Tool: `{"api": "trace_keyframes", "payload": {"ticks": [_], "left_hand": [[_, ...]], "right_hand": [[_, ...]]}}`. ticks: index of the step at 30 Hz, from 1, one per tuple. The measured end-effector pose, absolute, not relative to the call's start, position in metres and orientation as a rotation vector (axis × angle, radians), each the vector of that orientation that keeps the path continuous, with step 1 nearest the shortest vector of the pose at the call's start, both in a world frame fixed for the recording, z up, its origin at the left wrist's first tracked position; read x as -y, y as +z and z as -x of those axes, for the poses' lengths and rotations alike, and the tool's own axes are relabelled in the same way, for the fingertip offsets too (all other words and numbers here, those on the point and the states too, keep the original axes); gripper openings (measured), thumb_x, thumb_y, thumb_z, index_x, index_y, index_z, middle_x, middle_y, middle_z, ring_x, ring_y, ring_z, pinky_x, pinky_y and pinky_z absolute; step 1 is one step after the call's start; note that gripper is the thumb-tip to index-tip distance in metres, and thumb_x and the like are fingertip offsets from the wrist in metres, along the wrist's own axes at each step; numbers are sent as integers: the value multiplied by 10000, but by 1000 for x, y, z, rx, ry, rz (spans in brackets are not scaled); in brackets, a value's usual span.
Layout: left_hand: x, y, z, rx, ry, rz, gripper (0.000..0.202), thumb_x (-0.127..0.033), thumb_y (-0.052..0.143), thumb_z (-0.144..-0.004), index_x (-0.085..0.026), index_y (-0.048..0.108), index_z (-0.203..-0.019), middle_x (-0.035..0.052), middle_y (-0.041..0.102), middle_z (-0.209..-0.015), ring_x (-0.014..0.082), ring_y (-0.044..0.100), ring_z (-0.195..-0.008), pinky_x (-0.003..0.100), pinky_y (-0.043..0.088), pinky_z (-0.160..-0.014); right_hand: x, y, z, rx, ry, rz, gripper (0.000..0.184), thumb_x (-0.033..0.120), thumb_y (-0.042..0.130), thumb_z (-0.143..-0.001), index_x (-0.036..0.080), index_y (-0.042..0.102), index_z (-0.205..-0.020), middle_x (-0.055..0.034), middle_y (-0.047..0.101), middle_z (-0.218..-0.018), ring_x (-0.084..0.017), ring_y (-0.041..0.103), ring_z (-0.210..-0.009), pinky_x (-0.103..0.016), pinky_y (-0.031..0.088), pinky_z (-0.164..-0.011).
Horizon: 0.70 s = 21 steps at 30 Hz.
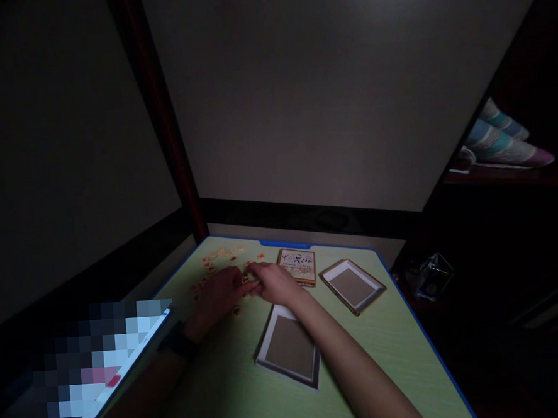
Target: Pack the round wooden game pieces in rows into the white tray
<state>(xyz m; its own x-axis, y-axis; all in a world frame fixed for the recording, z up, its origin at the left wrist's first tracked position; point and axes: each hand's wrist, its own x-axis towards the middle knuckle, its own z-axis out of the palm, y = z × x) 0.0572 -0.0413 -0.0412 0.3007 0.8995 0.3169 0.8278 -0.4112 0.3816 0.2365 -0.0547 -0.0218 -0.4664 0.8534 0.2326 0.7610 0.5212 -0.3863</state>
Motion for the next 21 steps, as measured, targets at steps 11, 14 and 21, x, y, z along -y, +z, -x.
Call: {"api": "trace_keyframes", "payload": {"ticks": [11, 14, 21], "left_hand": [[28, -33, -52, -1302, 930, -1957, 305, -474, 658, -740, -178, 640, -673, -3, 665, -652, 160, 599, -640, 266, 425, -611], [19, -28, -39, -1239, 1164, -1791, 292, -458, 668, -717, -173, 651, -776, 36, 713, -781, 172, 640, -719, 274, 483, -668], [10, -29, -9, -1790, 1136, -1965, 173, -279, 531, -833, -191, 679, -851, 52, 718, -859, 189, 645, -793, 294, 488, -741]], "right_hand": [[56, -23, -233, 2230, 207, 1284, 165, 173, 591, -869, 188, 744, -928, -75, 731, -914, -190, 661, -847, -258, 449, -747], [54, -22, -234, 2174, 232, 1329, 164, 196, 614, -861, 189, 761, -934, -75, 744, -916, -187, 665, -828, -260, 453, -756], [54, -22, -236, 2072, 417, 1422, 169, 197, 617, -843, 186, 784, -866, -53, 757, -779, -170, 650, -663, -252, 446, -643]]}}
